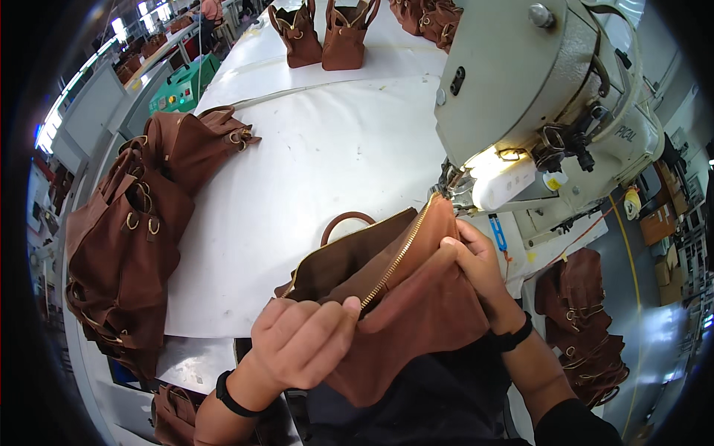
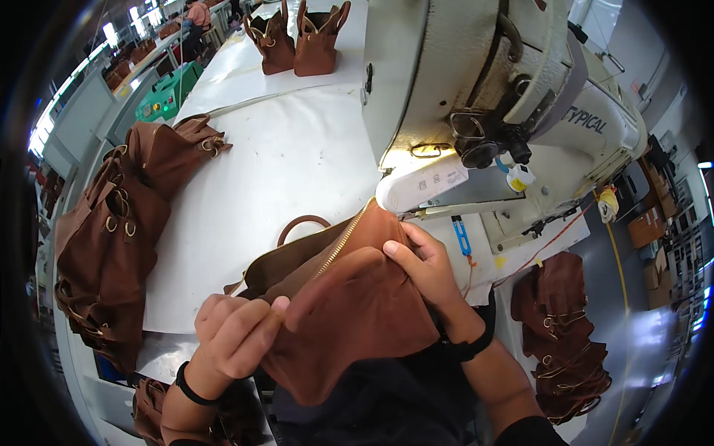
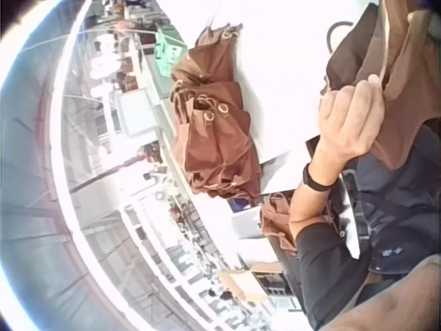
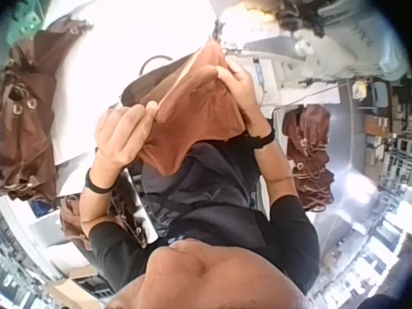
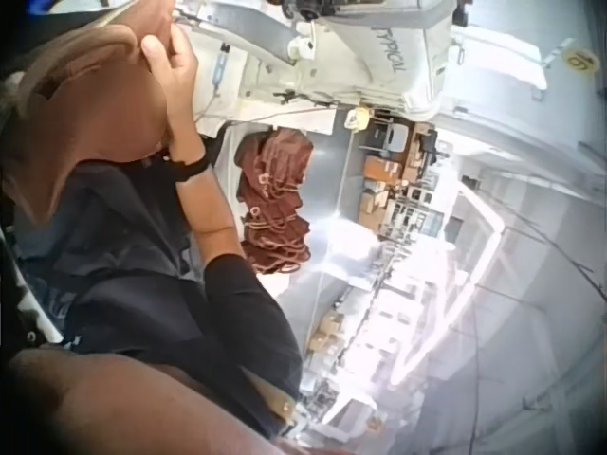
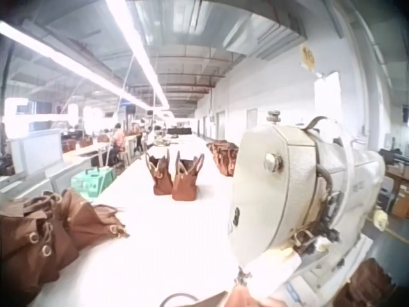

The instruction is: The person operates an industrial sewing machine to stitch a zipper onto a brown fabric bag. They guide the bag under the needle, align the zipper tape, and sew along the edge. The person periodically stops to adjust the bag's position and inspect the stitching quality.

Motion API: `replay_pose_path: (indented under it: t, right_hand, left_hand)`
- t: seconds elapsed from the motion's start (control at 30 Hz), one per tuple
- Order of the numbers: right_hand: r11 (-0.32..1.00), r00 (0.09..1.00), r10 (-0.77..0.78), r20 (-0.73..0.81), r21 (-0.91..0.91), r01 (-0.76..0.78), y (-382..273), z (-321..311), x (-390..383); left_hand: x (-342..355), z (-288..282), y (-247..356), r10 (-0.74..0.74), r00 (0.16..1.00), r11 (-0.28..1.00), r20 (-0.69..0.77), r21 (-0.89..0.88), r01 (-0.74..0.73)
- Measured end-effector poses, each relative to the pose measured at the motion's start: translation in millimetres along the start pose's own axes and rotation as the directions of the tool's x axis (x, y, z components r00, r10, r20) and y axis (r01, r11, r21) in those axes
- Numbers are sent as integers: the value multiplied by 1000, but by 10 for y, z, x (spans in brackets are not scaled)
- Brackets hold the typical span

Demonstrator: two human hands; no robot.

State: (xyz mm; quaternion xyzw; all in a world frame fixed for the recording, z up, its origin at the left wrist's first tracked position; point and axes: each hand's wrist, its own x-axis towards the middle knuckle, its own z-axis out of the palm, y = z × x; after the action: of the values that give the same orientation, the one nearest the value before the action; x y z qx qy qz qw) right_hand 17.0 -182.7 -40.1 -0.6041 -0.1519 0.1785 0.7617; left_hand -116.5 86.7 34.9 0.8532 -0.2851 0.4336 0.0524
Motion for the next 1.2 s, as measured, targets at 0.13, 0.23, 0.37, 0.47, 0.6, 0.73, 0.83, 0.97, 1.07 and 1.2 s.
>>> replay_pose_path:
  t: [0.13,0.23,0.37,0.47,0.6,0.73,0.83,0.97,1.07,1.2]
  right_hand:
    - [1000,999,-13,-31,-24,12,29,-8,-7]
    - [1000,999,-20,-50,-15,19,62,28,3]
    - [1000,997,-15,-70,-3,15,97,28,21]
    - [1000,998,-17,-59,0,17,126,0,19]
    - [999,999,-34,-31,3,34,162,-30,32]
    - [999,999,-40,-20,5,40,158,-36,36]
    - [998,1000,-7,-30,58,8,170,-34,21]
    - [976,999,30,-23,215,-24,57,101,13]
    - [973,999,28,-25,228,-22,73,118,16]
    - [978,999,21,-26,206,-15,58,106,14]
  left_hand:
    - [-5,21,-1,101,995,995,-20,9,-101]
    - [-27,11,51,103,995,994,17,29,-103]
    - [15,-13,113,109,992,994,68,24,-111]
    - [60,-44,118,123,986,991,115,40,-129]
    - [47,-87,182,107,983,990,150,71,-118]
    - [42,-93,183,36,984,999,176,15,-39]
    - [39,-152,13,-335,908,877,251,-269,398]
    - [-80,-60,-482,-686,307,-27,660,-444,895]
    - [-191,155,-709,-572,205,-240,794,-401,884]
    - [-243,302,-969,-389,225,-301,893,-354,885]
